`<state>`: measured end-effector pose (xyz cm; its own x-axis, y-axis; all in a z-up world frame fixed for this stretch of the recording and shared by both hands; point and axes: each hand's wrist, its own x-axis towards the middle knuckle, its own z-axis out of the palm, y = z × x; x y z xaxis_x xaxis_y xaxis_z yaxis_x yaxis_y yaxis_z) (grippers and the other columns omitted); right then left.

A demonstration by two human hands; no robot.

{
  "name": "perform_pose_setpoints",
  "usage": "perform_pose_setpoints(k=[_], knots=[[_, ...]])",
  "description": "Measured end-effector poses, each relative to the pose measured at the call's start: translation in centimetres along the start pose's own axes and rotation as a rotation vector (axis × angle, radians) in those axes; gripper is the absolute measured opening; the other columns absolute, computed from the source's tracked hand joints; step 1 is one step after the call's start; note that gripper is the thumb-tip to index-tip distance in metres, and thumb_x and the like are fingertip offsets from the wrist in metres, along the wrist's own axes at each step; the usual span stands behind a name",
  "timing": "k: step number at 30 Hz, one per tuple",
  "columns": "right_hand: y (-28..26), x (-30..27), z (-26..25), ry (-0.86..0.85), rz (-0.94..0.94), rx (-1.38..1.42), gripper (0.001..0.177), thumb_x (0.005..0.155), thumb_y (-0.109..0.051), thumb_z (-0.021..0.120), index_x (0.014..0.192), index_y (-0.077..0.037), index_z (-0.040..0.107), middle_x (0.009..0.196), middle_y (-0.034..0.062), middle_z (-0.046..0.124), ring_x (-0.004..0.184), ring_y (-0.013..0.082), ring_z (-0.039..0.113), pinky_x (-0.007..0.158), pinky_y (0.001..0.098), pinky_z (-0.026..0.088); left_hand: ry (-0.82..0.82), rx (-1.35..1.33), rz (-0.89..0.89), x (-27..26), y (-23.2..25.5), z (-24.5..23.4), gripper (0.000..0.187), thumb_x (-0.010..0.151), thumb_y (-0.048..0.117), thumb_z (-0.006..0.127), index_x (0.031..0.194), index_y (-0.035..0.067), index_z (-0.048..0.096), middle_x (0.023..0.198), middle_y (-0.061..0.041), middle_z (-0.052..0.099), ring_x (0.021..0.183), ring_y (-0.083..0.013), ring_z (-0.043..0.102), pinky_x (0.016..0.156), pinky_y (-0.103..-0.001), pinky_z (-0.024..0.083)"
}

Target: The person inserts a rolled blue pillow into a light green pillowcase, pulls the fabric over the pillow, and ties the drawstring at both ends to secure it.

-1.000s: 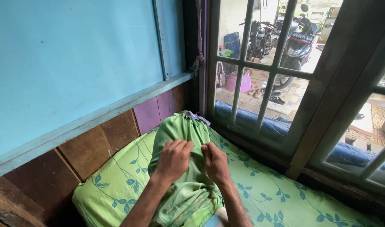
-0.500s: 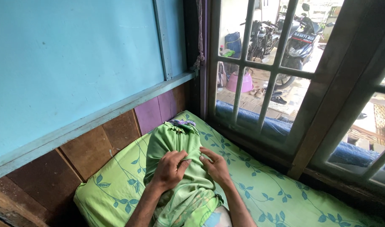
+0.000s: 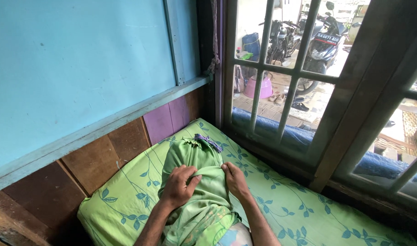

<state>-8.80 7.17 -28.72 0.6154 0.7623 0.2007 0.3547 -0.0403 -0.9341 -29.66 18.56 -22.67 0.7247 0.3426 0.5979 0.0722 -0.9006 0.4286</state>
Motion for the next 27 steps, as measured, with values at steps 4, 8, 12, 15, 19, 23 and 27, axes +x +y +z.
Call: perform_pose_setpoints(k=[4,8,12,15,19,23,27], knots=[[-0.2,-0.2,-0.9,0.011,-0.020,0.018,0.034,0.107,-0.036,0.043,0.096,-0.012,0.065,0.092,0.0041,0.066,0.082,0.0160,0.058,0.072,0.0324,0.047,0.039,0.028,0.038,-0.1,-0.9,0.0,0.042,0.096,0.052,0.054,0.093,0.013,0.069,0.083,-0.002,0.067,0.082,-0.0201,0.065,0.099,-0.048,0.044],[-1.2,-1.3,-2.5,0.028,0.018,0.218,0.034,0.107,-0.035,0.045,0.096,-0.009,0.064,0.090,0.0053,0.062,0.080,0.0154,0.057,0.068,0.0299,0.049,0.173,-0.135,-0.039,-0.8,-0.9,-2.6,0.043,0.087,0.053,0.062,0.105,0.016,0.075,0.099,-0.004,0.065,0.096,-0.0205,0.058,0.091,-0.040,0.044],[-0.8,-1.5,-3.6,0.100,0.032,0.558,0.029,0.109,-0.028,0.049,0.092,-0.007,0.062,0.087,0.0038,0.057,0.076,0.0133,0.050,0.067,0.0288,0.044,0.320,-0.423,-0.166,-2.2,-3.4,-1.9,0.032,0.095,0.023,0.061,0.121,0.009,0.073,0.126,-0.011,0.066,0.124,-0.0236,0.062,0.107,-0.037,0.050],[0.6,-1.1,-4.2,0.145,0.045,0.698,0.027,0.109,-0.026,0.051,0.091,-0.008,0.061,0.086,0.0032,0.057,0.075,0.0132,0.050,0.067,0.0296,0.045,0.352,-0.575,-0.261,-1.8,-4.7,0.4,0.023,0.096,0.017,0.064,0.115,0.006,0.074,0.126,-0.013,0.072,0.122,-0.0239,0.067,0.105,-0.034,0.057],[0.8,-1.5,-5.1,0.212,0.037,0.547,0.030,0.110,-0.028,0.050,0.093,-0.008,0.064,0.082,-0.0002,0.054,0.072,0.0110,0.045,0.064,0.0283,0.041,0.439,-0.547,-0.308,0.0,-4.7,2.4,0.016,0.101,0.022,0.060,0.106,0.010,0.070,0.099,-0.004,0.072,0.093,-0.0150,0.066,0.084,-0.026,0.052],[-1.4,-2.3,-5.4,0.166,-0.062,0.438,0.032,0.108,-0.031,0.049,0.112,-0.005,0.067,0.080,-0.0018,0.050,0.070,0.0103,0.042,0.064,0.0275,0.038,0.390,-0.562,-0.266,2.9,-1.1,2.3,0.018,0.103,0.023,0.057,0.104,0.009,0.068,0.099,-0.003,0.069,0.094,-0.0150,0.063,0.086,-0.026,0.050],[-5.2,-3.0,-5.6,0.152,-0.230,0.112,0.056,0.096,-0.048,0.055,0.142,-0.017,0.056,0.134,0.0093,0.061,0.125,0.0211,0.056,0.101,0.0412,0.050,0.200,-0.398,-0.148,4.6,1.3,2.2,0.016,0.103,0.026,0.053,0.097,0.014,0.063,0.081,0.001,0.064,0.072,-0.0113,0.059,0.068,-0.027,0.047]])
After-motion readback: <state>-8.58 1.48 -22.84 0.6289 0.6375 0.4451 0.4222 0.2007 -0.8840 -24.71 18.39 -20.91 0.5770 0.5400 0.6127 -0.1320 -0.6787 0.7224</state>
